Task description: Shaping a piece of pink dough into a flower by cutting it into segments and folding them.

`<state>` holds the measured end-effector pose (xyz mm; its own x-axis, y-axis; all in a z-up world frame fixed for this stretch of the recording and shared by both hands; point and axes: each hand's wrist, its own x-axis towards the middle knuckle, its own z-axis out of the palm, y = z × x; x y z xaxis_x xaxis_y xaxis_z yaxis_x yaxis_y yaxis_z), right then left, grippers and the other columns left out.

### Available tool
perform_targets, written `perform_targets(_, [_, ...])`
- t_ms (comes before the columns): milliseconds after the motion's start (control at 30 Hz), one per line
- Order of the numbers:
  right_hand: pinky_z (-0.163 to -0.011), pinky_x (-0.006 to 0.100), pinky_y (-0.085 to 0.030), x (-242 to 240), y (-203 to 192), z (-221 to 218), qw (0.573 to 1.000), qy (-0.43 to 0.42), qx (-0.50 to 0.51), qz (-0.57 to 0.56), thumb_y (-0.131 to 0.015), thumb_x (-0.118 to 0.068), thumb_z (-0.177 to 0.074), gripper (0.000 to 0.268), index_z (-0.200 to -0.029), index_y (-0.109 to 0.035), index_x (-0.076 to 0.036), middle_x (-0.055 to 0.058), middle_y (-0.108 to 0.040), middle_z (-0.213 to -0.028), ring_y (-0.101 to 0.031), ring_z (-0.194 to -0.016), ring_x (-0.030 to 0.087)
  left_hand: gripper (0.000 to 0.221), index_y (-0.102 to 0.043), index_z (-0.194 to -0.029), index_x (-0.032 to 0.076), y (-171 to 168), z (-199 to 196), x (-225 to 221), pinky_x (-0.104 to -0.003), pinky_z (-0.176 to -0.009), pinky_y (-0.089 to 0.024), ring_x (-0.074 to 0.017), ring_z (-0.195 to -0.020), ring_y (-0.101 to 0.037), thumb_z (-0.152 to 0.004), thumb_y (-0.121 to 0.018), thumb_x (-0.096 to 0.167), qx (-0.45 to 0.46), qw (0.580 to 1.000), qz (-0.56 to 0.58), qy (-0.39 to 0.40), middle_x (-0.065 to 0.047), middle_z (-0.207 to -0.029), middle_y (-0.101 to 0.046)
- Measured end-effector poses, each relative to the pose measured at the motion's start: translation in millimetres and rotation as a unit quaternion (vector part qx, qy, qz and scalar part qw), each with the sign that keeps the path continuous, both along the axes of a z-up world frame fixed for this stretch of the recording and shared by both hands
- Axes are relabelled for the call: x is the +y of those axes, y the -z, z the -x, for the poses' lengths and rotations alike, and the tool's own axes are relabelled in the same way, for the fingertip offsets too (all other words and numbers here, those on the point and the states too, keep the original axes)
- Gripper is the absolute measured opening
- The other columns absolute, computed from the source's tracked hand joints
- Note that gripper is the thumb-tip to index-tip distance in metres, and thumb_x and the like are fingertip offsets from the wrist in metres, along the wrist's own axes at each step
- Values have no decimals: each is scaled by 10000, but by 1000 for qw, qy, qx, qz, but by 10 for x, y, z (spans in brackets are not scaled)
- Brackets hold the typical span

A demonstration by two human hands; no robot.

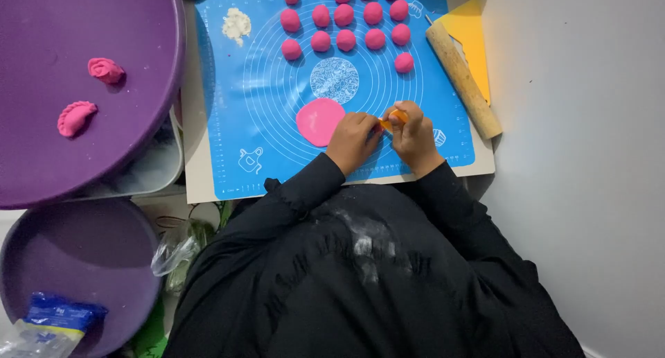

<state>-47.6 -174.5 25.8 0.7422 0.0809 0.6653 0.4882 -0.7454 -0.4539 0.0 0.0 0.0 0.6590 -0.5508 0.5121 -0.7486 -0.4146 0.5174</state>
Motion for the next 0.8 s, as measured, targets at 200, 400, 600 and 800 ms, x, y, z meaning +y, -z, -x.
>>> perform_targets(200, [-586,380,-587,35,44,-67,1000,10,-1,18,-481,-173,-1111,192,-1262,-415,-77,19,-705,-836,-696,-652,279,204,-586,-900,167,45,-22,-35,-365,-743,-520,-229,-794,-612,-838,-780,171,-33,999,5,-6,-16,-825,-570])
perform_targets(400, [-548,396,-540,13,-116,-122,981,60,106,-153,-440,-311,-1137,337,-1386,-336,-111,76,-716,-830,-670,-627,295,218,-546,-859,155,78,-43,-61,-388,-710,-508,-267,-744,-596,-820,-760,177,-57,998,34,6,-46,-795,-550])
perform_targets(600, [-459,210,-447,-318,-177,57,900,124,41,-416,-348,-262,-1195,461,-1561,-80,-179,93,-683,-856,-581,-510,155,255,-623,-1000,177,-198,40,2,-374,-757,-541,-236,-763,-636,-802,-772,114,15,993,117,19,-37,-868,-655])
perform_targets(800, [-528,216,-552,-387,-374,247,923,153,112,-335,-458,-82,-1179,639,-1640,-39,-222,159,-675,-1060,-623,-564,151,237,-688,-1046,199,-450,27,155,-340,-745,-531,-187,-738,-619,-847,-799,134,99,974,202,-2,13,-918,-725])
